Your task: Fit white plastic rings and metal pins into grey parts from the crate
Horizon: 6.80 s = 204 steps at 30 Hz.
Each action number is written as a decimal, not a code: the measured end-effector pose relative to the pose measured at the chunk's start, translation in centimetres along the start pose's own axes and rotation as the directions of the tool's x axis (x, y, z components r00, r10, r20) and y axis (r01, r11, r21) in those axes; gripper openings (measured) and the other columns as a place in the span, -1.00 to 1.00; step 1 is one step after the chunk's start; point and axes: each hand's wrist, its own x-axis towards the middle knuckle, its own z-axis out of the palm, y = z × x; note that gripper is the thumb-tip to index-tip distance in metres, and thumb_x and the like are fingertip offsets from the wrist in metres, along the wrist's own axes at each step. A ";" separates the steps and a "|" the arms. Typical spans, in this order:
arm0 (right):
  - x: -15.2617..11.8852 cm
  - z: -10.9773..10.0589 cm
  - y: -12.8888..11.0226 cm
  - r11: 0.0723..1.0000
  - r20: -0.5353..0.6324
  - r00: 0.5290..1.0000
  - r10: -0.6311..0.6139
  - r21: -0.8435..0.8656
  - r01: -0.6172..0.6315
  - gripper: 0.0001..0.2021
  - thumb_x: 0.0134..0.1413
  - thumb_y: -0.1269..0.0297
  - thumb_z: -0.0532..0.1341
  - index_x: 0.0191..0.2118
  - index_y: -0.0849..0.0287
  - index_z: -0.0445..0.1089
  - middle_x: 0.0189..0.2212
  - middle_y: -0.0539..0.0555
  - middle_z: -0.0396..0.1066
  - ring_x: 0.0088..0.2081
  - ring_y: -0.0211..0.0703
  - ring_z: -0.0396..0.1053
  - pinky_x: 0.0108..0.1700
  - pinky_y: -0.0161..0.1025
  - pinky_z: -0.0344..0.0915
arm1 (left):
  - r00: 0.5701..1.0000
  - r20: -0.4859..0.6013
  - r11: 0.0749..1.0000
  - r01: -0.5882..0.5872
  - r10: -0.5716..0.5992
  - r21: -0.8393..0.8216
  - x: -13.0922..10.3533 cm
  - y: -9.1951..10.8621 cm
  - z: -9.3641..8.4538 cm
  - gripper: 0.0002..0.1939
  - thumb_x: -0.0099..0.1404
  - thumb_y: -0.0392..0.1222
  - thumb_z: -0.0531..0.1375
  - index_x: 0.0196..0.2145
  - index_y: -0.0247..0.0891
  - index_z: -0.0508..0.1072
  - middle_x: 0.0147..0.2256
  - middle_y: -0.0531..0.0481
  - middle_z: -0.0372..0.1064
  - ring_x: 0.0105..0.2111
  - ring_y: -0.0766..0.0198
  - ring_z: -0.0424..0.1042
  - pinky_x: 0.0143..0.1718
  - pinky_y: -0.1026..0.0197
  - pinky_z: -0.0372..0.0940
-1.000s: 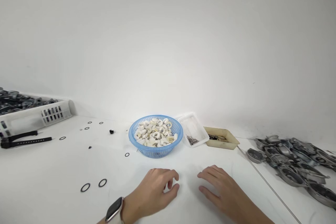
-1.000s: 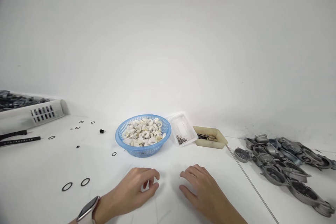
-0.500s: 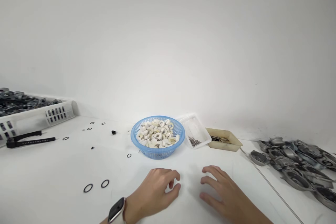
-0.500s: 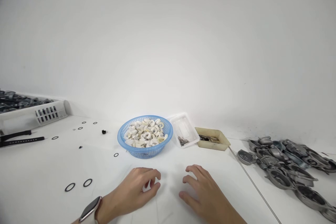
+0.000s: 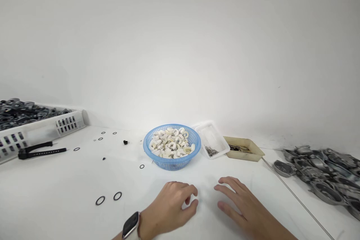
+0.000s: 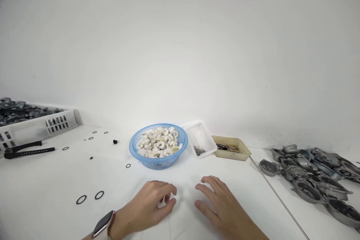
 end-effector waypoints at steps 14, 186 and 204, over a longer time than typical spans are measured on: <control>0.1 -0.4 -0.4 0.999 0.037 0.999 0.033 -0.014 -0.032 -0.60 0.20 -0.11 0.28 0.09 -0.14 0.50 0.31 0.08 0.32 0.31 0.27 0.26 0.23 0.16 0.36 | 1.000 -0.007 0.999 -0.001 0.001 0.043 -0.1 -0.1 0.0 -0.90 0.41 -0.22 0.15 -0.14 -0.11 0.44 -0.41 0.09 0.48 -0.43 0.21 0.46 -0.35 0.20 0.16; 0.3 -1.5 -1.6 0.999 0.198 0.980 0.012 0.033 -0.019 -0.76 0.35 0.22 0.13 -0.07 0.07 0.53 -0.15 0.07 0.56 -0.11 0.06 0.47 -0.03 -0.02 0.35 | 0.998 0.004 0.992 -0.062 0.062 0.108 -0.1 -0.7 0.5 -0.94 0.41 -0.24 0.12 -0.22 -0.13 0.40 -0.46 0.12 0.42 -0.48 0.24 0.40 -0.37 0.19 0.11; 0.1 -1.6 -1.7 0.998 0.210 0.976 0.050 0.017 -0.055 -0.88 0.29 0.28 0.19 -0.22 0.07 0.48 -0.03 0.08 0.43 -0.05 0.01 0.43 -0.03 -0.02 0.39 | 0.998 0.009 0.992 -0.057 0.056 0.111 0.0 -0.3 0.3 -0.92 0.41 -0.26 0.11 -0.25 -0.14 0.39 -0.46 0.11 0.41 -0.48 0.23 0.41 -0.38 0.18 0.10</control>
